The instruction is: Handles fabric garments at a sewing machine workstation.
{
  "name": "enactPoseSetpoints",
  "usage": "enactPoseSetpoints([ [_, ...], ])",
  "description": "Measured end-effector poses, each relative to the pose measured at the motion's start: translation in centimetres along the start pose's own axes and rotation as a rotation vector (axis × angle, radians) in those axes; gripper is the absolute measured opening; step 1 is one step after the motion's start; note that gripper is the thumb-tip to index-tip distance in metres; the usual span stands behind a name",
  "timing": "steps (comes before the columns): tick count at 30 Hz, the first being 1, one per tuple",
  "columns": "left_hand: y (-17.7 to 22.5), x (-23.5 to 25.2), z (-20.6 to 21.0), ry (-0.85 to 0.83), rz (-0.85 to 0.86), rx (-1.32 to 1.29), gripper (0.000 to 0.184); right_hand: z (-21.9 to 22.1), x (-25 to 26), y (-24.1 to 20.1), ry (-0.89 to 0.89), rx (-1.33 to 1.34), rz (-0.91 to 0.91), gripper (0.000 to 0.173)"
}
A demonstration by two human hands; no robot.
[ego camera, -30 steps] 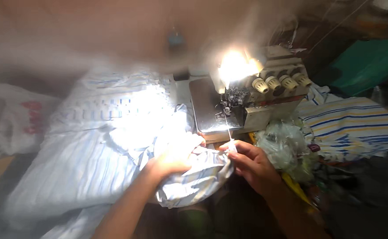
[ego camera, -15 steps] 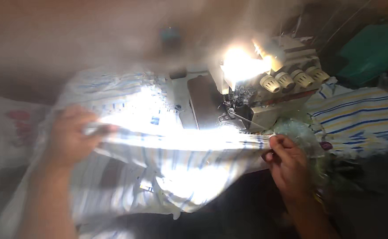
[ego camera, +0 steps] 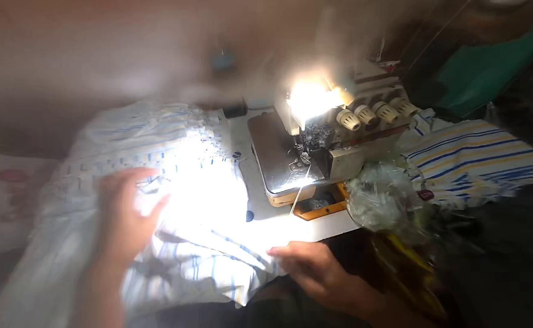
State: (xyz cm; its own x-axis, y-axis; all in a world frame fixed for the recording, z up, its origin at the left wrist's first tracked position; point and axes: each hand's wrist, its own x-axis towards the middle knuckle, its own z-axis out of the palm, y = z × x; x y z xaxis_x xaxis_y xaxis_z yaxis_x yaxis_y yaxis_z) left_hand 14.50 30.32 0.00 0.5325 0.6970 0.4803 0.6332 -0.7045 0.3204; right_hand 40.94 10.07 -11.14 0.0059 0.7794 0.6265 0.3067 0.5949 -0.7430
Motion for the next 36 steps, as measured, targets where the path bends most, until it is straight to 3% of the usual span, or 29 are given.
enactPoseSetpoints([
  [2,5.9,-1.9,1.6,-0.334,0.085,-0.291,0.045,0.8,0.5,-0.8,-0.047,-0.078,-0.167,0.022],
  [4,8.4,-2.1,3.7,-0.866,0.318,-0.752,0.049,0.9,1.2,-2.0,-0.068,-0.116,-0.279,0.021],
  [5,9.0,-1.8,4.5,-1.055,0.38,-0.898,0.051,0.5,1.4,-2.6,-0.077,-0.106,-0.277,0.022],
  [7,8.9,-1.3,4.4,-1.156,0.376,-0.98,0.046,-1.0,1.4,-3.6,-0.1,-0.038,-0.147,0.033],
  [9,7.4,-0.8,2.8,-0.958,0.332,-0.916,0.027,-2.8,1.0,-3.6,-0.07,-0.012,-0.031,0.051],
  [11,4.4,-0.1,0.8,-0.562,0.254,-0.712,0.017,-5.0,0.6,-3.0,-0.005,-0.036,0.029,0.054],
  [13,-0.7,0.8,-1.4,-0.184,0.088,-0.449,0.018,-7.6,0.0,-2.9,0.124,-0.08,0.087,0.054],
  [15,-4.1,2.3,-3.4,0.053,-0.106,-0.111,0.034,-10.8,-0.5,-3.3,0.304,-0.062,0.108,0.05],
  [17,-5.5,3.4,-3.8,0.056,-0.185,0.132,0.049,-13.9,-1.3,-3.4,0.544,-0.086,0.016,0.031],
  [19,-5.6,4.2,-2.6,0.04,-0.098,0.244,0.056,-17.1,-2.1,-3.3,0.735,-0.178,-0.122,0.021],
  [23,1.7,6.9,0.9,-0.089,0.0,0.021,0.035,-21.4,0.8,-3.5,0.836,-0.336,-0.287,0.028],
  [26,2.9,10.3,7.0,0.028,0.34,-0.051,0.037,-21.1,9.5,-5.6,0.675,-0.489,-0.324,0.038],
  [27,4.9,11.2,8.0,0.009,0.368,-0.123,0.038,-20.7,12.7,-6.2,0.569,-0.566,-0.368,0.04],
  [29,9.8,11.8,8.5,-0.085,0.298,-0.317,0.035,-19.8,18.5,-7.0,0.308,-0.66,-0.421,0.038],
  [32,12.1,11.3,11.6,0.03,0.198,-0.477,0.031,-18.6,25.5,-6.2,-0.168,-0.704,-0.288,0.034],
  [34,11.7,10.8,13.5,0.153,0.154,-0.523,0.028,-19.7,30.4,1.7,-0.366,-0.576,-0.395,0.037],
  [36,10.5,10.2,14.5,0.228,0.147,-0.482,0.024,-20.3,34.0,9.0,-0.385,-0.527,-0.204,0.04],
])
